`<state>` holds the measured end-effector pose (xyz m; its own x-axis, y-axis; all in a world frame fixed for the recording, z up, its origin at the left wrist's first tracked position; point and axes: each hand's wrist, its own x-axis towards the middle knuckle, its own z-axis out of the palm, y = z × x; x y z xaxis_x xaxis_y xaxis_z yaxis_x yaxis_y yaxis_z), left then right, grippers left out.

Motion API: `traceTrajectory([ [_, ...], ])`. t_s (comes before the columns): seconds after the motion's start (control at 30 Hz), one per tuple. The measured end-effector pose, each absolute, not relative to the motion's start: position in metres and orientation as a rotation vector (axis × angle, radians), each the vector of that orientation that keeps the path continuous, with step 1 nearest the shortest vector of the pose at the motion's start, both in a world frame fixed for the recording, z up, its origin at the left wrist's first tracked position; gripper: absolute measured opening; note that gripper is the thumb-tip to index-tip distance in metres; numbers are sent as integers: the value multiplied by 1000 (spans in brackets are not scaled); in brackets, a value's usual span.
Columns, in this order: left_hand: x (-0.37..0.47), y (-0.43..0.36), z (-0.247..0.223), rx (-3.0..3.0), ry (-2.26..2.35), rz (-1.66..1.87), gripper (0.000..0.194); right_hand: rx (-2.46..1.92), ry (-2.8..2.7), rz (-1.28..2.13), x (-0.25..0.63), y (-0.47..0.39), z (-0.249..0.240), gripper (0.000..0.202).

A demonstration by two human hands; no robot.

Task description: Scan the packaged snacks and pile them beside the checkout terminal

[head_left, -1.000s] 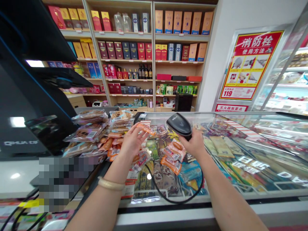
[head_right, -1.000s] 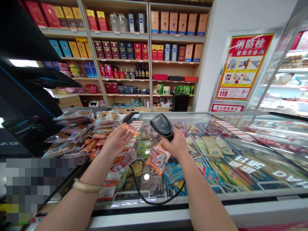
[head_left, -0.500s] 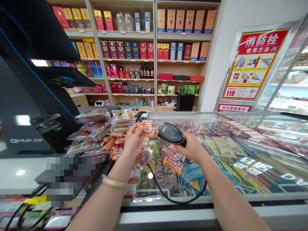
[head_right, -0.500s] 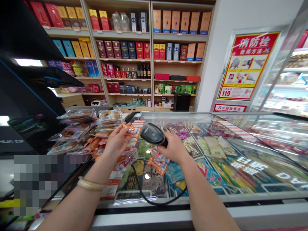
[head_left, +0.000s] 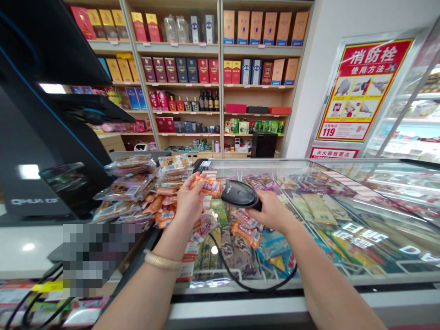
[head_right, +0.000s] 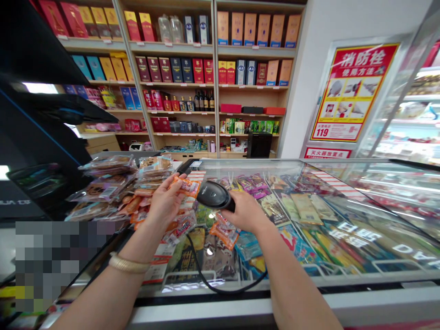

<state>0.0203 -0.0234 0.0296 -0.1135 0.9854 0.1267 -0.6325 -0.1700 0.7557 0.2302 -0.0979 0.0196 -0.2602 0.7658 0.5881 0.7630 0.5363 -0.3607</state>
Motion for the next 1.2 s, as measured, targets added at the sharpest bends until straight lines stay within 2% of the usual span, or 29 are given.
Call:
traceTrajectory([
  [0.17, 20, -22, 28, 789, 630, 1612, 27, -1218, -2012, 29, 230, -97, 19, 17],
  [0.3, 25, -24, 22, 888, 686, 1569, 34, -1228, -1858, -81, 235, -95, 19, 16],
  [0.43, 40, -34, 10, 995, 709, 1394, 41, -1269, -1654, -228, 244, -91, 17, 12],
  [0.6, 60, -45, -11, 1038, 734, 1202, 40, -1292, -1551, -283, 247, -89, 15, 12],
  [0.73, 65, -45, -25, 1474, 883, 1197, 34, -1288, -1573, -287, 245, -90, 16, 12],
  [0.9, 65, -43, -34, 2067, 1001, 1132, 35, -1297, -1589, -279, 244, -90, 16, 11],
  [1.1, 68, -47, -45, 2194, 939, 927, 56, -1315, -1584, -276, 244, -89, 15, 12],
  [1.2, 70, -53, -46, 2227, 941, 912, 58, -1311, -1590, -274, 244, -89, 15, 12],
])
